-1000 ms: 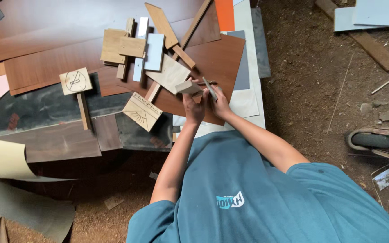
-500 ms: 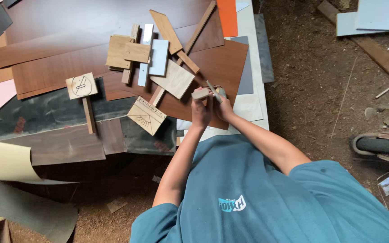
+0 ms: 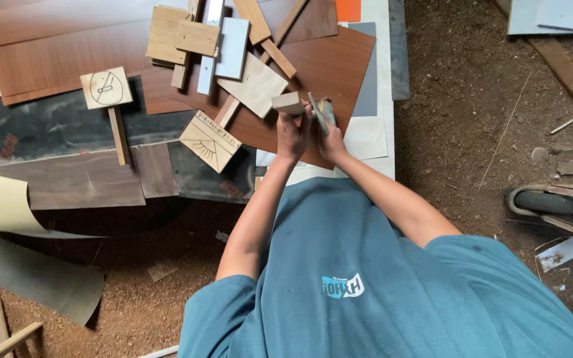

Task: The person sands a small rectangular wooden piece using a sanding block, repeatedly rubbing its edges and faces. The person rotates the piece to access different sides and continues sanding throughout the clip.

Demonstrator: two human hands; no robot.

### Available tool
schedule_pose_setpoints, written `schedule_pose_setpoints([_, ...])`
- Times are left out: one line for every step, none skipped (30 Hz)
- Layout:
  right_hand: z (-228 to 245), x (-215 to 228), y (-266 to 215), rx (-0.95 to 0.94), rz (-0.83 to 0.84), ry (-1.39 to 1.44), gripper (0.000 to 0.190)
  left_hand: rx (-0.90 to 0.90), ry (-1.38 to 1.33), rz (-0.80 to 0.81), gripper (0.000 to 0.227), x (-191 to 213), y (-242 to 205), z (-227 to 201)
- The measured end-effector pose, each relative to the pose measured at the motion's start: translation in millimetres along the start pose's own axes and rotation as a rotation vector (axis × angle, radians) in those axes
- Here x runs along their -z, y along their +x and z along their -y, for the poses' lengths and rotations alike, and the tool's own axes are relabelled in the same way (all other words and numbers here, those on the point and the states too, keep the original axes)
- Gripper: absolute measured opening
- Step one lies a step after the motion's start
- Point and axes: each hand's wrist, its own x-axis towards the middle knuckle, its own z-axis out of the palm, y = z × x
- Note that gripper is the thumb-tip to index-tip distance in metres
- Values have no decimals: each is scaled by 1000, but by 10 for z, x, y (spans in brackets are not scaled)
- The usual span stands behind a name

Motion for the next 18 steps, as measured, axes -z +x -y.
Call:
schedule_pose_setpoints([54, 8, -25, -124, 42, 21, 36, -30, 15, 0, 32, 10, -26, -14])
schedule_pose_setpoints([104, 7, -52, -248, 85, 42, 32, -60, 31, 1, 32, 19, -47, -29])
schedule_pose_setpoints([138, -13, -16, -363, 123, 62, 28, -101, 43, 2, 33, 37, -19, -24])
schedule_pose_setpoints([171, -44, 12, -275, 62, 102, 28, -89, 22, 1, 32, 71, 4, -22])
schedule_pose_setpoints([181, -35, 23, -193, 3, 136, 27, -72, -4, 1, 31, 64, 13, -33])
schedule_pose_setpoints([185, -39, 26, -109, -57, 170, 26, -55, -30, 1, 30, 60, 13, -44])
schedule_pose_setpoints([161, -28, 57, -27, -85, 171, 27, -68, -38, -4, 30, 39, 27, -42])
schedule_pose_setpoints([127, -21, 89, 56, -112, 172, 27, -80, -46, -9, 31, 28, 34, -35])
schedule_pose_setpoints([107, -31, 82, 135, -135, 178, 28, -89, -49, -13, 31, 35, 17, -32])
schedule_pose_setpoints([70, -32, 92, -31, -64, 115, 28, -74, -36, -5, 31, 22, 8, -19])
schedule_pose_setpoints([46, -57, 56, -200, 8, 55, 29, -57, -21, 7, 31, 33, -25, -3])
schedule_pose_setpoints([24, -71, 10, -367, 84, -5, 30, -39, -6, 20, 31, 40, -67, 11])
schedule_pose_setpoints([0, -80, 3, -349, 74, 34, 29, -64, -6, 18, 31, 44, -79, 31])
schedule_pose_setpoints([-10, -75, -29, -330, 64, 74, 29, -90, -5, 16, 31, 52, -85, 47])
schedule_pose_setpoints([-22, -56, -18, -308, 55, 111, 28, -117, -5, 10, 32, 49, -58, 64])
schedule_pose_setpoints([-23, -45, -7, -209, 25, 129, 28, -139, -5, 4, 37, 61, -21, 81])
schedule_pose_setpoints([-25, -7, -37, -114, -2, 143, 28, -158, -9, -4, 42, 54, -24, 80])
schedule_pose_setpoints([-22, 26, -48, -17, -28, 156, 29, -176, -12, -13, 48, 55, -21, 74])
